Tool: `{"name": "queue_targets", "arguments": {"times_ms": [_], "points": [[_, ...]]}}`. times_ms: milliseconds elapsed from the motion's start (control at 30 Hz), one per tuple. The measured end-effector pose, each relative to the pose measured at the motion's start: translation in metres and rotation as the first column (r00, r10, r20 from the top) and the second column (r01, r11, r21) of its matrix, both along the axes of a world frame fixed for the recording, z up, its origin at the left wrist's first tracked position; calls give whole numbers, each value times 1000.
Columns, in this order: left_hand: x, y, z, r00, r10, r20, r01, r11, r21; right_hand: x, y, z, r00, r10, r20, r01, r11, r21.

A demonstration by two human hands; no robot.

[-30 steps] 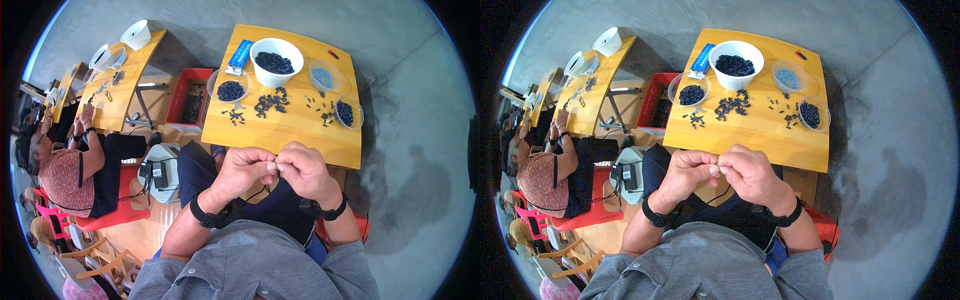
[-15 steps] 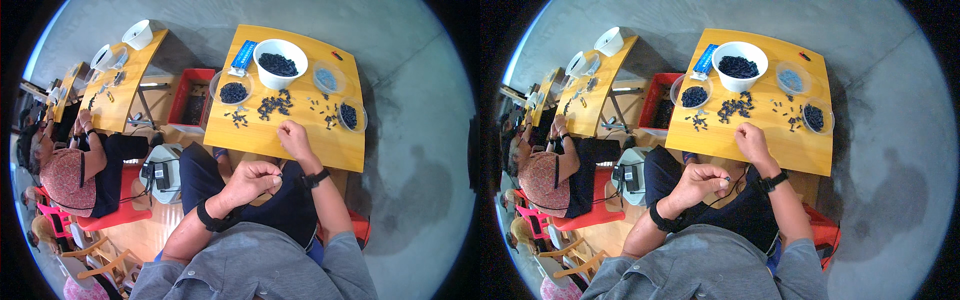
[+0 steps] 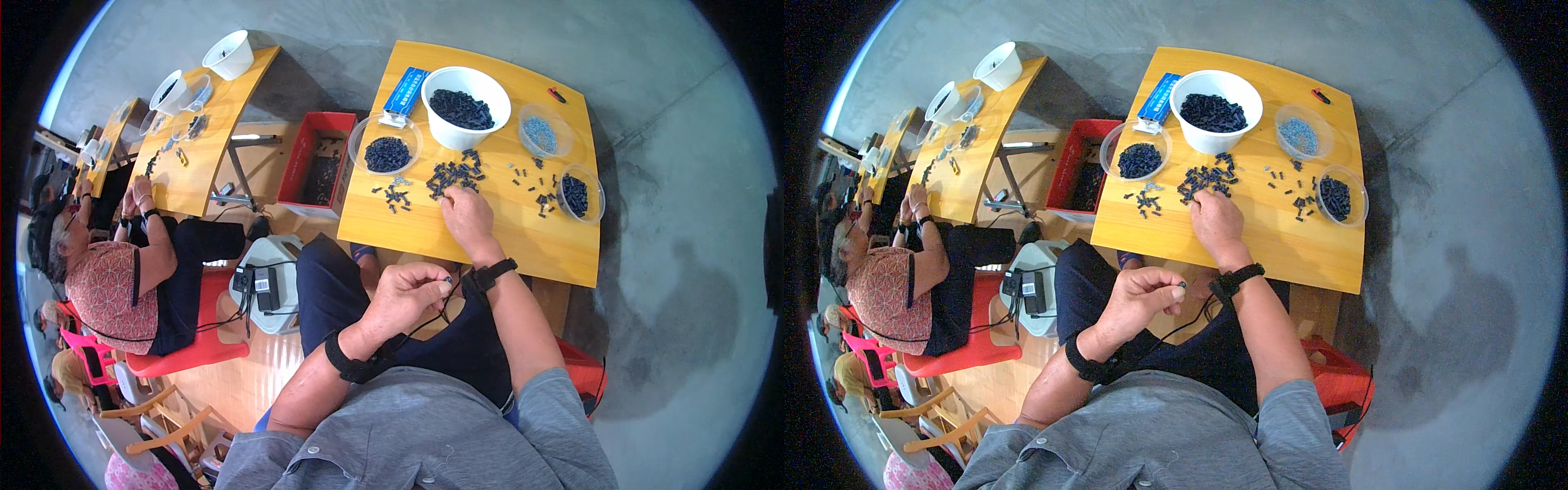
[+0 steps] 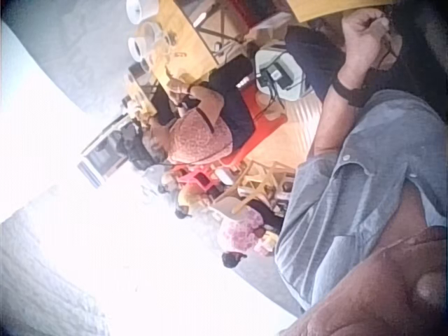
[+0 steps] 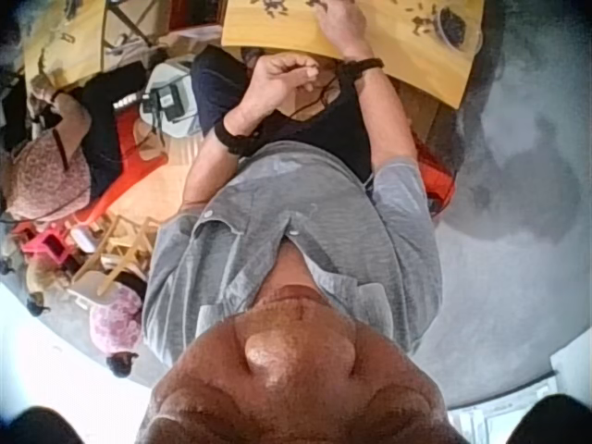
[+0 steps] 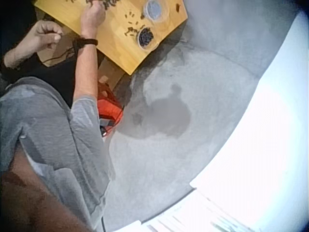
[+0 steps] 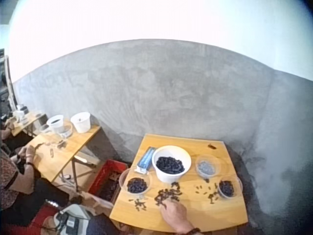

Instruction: Assembling small blue plastic components at a wooden table in a workshop.

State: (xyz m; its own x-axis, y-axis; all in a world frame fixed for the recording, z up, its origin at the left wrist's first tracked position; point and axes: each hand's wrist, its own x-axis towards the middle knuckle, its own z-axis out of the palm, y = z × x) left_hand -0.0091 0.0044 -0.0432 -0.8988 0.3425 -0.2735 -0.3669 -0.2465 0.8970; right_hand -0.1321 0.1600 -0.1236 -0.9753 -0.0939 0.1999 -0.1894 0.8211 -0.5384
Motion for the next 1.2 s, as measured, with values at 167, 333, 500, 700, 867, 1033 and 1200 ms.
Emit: {"name": "queue_targets", "arguments": {"times_ms": [167,333,500,700,867,1033,1200], "points": [[-2,1,1,999,40,-22,-40,999,-3,-3,5,-14,997,-24,-71,26,999,38],[-5,-4,0,991,130,-43,-127,990,63,6,19,-1,950,-47,307,224,790,-570],[-6,-3,10,982,138,-127,-125,987,101,38,25,64,954,91,286,180,592,-786],[-3,0,19,973,173,-151,-152,978,141,81,22,120,952,263,157,-18,560,-828],[0,0,23,973,143,-181,-122,985,122,100,15,135,930,361,-63,-271,563,-781],[1,-1,26,975,146,-166,-125,984,129,102,11,140,921,361,-144,-354,628,-693],[0,-1,27,978,114,-177,-94,989,116,102,11,142,918,369,-144,-366,653,-663]]}}
